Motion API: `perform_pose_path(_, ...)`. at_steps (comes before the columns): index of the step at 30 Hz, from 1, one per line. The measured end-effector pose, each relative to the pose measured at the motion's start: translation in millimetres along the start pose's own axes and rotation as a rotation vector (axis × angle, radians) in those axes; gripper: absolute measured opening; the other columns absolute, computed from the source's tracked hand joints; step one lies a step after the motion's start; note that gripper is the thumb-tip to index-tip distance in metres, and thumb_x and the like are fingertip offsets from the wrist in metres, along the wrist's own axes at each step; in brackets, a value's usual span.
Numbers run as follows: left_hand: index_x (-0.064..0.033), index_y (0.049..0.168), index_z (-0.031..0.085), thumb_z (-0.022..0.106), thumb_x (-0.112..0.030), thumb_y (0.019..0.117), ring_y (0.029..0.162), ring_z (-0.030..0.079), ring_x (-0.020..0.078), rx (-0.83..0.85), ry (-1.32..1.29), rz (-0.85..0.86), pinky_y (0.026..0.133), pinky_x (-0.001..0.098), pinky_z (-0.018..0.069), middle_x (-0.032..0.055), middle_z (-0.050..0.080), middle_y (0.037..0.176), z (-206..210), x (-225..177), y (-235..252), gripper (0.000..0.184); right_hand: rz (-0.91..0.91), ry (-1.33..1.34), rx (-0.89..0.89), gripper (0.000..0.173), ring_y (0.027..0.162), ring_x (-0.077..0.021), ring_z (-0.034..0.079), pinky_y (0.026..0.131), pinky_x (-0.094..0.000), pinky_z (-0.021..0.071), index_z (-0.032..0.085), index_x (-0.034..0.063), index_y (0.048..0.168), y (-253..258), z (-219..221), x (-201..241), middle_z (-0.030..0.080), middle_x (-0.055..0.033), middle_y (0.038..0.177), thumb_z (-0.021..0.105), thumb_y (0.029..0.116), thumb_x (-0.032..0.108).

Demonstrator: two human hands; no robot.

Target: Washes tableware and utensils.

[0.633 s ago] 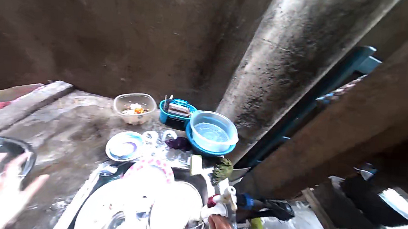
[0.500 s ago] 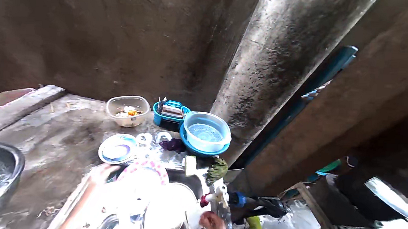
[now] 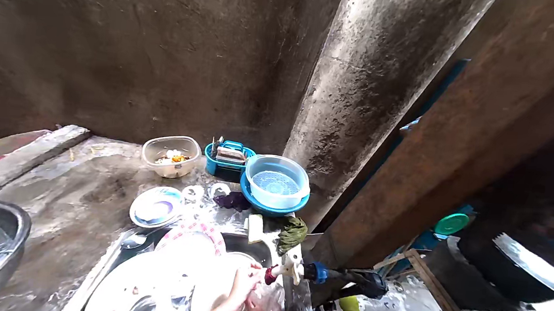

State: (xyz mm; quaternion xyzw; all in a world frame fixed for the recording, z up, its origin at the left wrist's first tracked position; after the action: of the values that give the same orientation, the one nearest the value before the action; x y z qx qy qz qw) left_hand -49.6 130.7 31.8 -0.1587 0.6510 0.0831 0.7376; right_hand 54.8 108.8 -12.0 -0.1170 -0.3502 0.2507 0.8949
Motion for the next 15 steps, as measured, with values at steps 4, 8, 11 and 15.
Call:
perform_pose_path(4, 0.0110, 0.106, 0.071, 0.073, -0.020, 0.0916, 0.090, 0.073, 0.0390, 0.269, 0.648, 0.410, 0.085, 0.0554, 0.0560, 0.0257, 0.073, 0.096, 30.5, -45.6, -38.9, 0.034, 0.064, 0.186, -0.034, 0.064, 0.094, -0.0158, 0.069, 0.077, -0.0367, 0.0594, 0.054, 0.0152, 0.125, 3.2, -2.8, 4.7, 0.070, -0.0037, 0.104, 0.016, 0.1051, 0.063)
perform_pose_path(8, 0.0069, 0.139, 0.050, 0.056, -0.036, 0.1044, 0.115, 0.064, 0.0459, 0.467, 0.835, -0.034, 0.100, 0.0616, 0.0473, 0.0304, 0.066, 0.121, 27.7, -4.0, -29.3, 0.055, 0.083, 0.102, -0.050, 0.049, 0.088, -0.0125, 0.066, 0.074, -0.0326, 0.0568, 0.052, 0.0124, 0.122, 18.4, -3.9, -5.0, 0.066, -0.0029, 0.099, 0.019, 0.1091, 0.047)
perform_pose_path(11, 0.0092, 0.138, 0.050, 0.049, -0.020, 0.1059, 0.120, 0.057, 0.0419, 0.486, 0.604, -0.193, 0.104, 0.0577, 0.0420, 0.0310, 0.059, 0.128, 28.9, 8.6, -12.1, 0.043, -0.023, 0.013, -0.052, 0.043, 0.083, -0.0128, 0.066, 0.071, -0.0326, 0.0566, 0.053, 0.0084, 0.117, 31.1, -3.2, -4.3, 0.066, -0.0042, 0.093, 0.018, 0.1106, 0.031)
perform_pose_path(15, 0.0050, 0.120, 0.070, 0.056, -0.029, 0.1043, 0.120, 0.064, 0.0420, 0.543, 0.882, 0.252, 0.106, 0.0582, 0.0456, 0.0262, 0.069, 0.121, 46.0, -14.1, -55.3, 0.040, -0.262, -0.315, 0.018, 0.040, 0.093, -0.0125, 0.059, 0.084, -0.0269, 0.0514, 0.048, -0.0153, 0.128, 20.8, 17.4, 35.8, 0.062, -0.0192, 0.108, 0.023, 0.1101, 0.010)
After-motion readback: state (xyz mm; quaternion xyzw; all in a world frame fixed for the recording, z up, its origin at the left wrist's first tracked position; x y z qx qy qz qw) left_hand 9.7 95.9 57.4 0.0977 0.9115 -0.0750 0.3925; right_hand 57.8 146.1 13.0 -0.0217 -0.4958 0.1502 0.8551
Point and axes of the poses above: each hand's wrist, its own y-axis towards the middle knuckle, its own z-axis out of the palm, x = y × z, the point moved 10 cm from there along y, towards the middle knuckle
